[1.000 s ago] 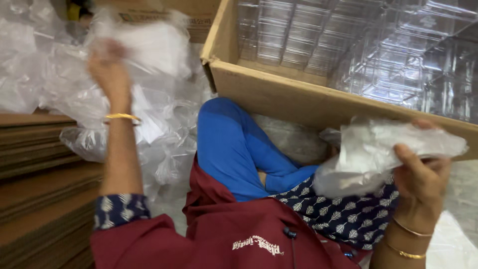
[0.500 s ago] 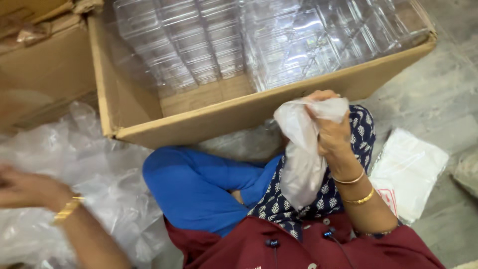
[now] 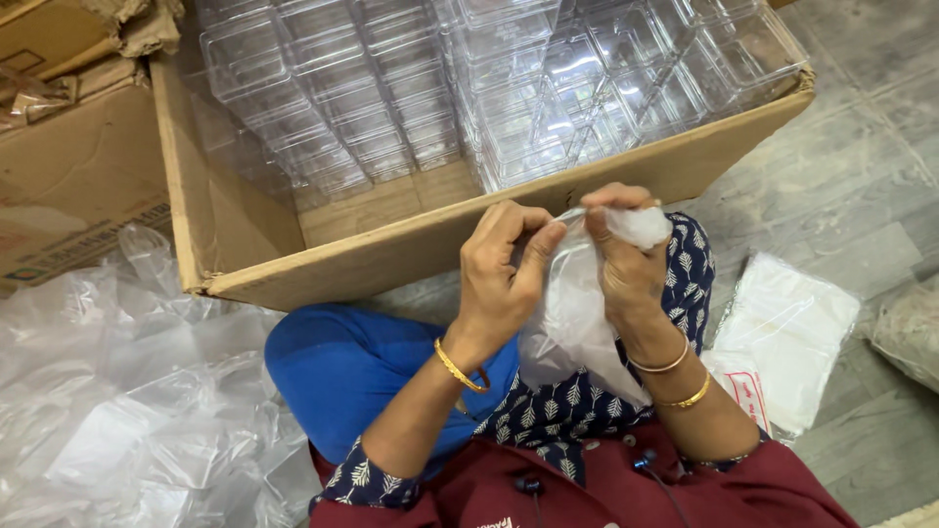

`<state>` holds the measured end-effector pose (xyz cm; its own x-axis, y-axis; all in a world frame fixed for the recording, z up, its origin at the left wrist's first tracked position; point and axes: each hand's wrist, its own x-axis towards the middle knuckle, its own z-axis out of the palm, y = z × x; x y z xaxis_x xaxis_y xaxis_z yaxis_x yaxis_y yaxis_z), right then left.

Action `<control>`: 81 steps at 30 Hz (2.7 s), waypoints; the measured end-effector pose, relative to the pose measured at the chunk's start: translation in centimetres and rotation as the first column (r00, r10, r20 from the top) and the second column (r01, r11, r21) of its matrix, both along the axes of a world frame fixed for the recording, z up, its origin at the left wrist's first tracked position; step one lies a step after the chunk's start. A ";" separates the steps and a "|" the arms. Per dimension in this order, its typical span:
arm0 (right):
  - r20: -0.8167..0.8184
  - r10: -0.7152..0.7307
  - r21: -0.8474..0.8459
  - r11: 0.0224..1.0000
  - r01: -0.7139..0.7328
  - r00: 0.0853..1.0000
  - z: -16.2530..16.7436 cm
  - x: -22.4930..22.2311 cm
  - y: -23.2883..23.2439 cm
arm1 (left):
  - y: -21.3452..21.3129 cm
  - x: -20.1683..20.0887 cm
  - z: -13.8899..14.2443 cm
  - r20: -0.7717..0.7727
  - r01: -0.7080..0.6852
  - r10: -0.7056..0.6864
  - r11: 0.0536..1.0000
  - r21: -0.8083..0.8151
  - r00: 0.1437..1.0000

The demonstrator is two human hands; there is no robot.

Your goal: The person sits on the floor in front of a large cardboard box filled with clear plastic containers. They open plastic bags one at a time, place containers into each bag, and set the filled bags aside, repeating the process continuously.

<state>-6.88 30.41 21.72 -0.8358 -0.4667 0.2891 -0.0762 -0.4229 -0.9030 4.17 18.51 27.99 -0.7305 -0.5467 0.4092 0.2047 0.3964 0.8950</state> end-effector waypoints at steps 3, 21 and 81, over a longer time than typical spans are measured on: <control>-0.172 0.021 0.028 0.999 -0.016 0.985 -0.7 -0.5 -0.2 | 0.3 -0.1 -1.2 -0.146 0.004 -0.016 0.997 -0.079 0.989; 0.133 0.165 -0.225 0.965 -0.132 0.977 -1.4 -0.2 -1.6 | 0.0 -1.1 -3.1 -0.346 0.259 -0.266 0.963 -0.068 0.900; -0.214 0.363 0.214 0.923 -0.319 0.907 5.4 -7.5 1.8 | -2.0 -0.5 -0.1 0.054 0.609 -0.627 0.771 0.189 0.777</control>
<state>-14.42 32.25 27.14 -0.5295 -0.7709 0.3542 -0.1823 -0.3044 -0.9350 3.65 16.48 27.90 -0.9659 -0.0102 0.2588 0.2573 0.0748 0.9634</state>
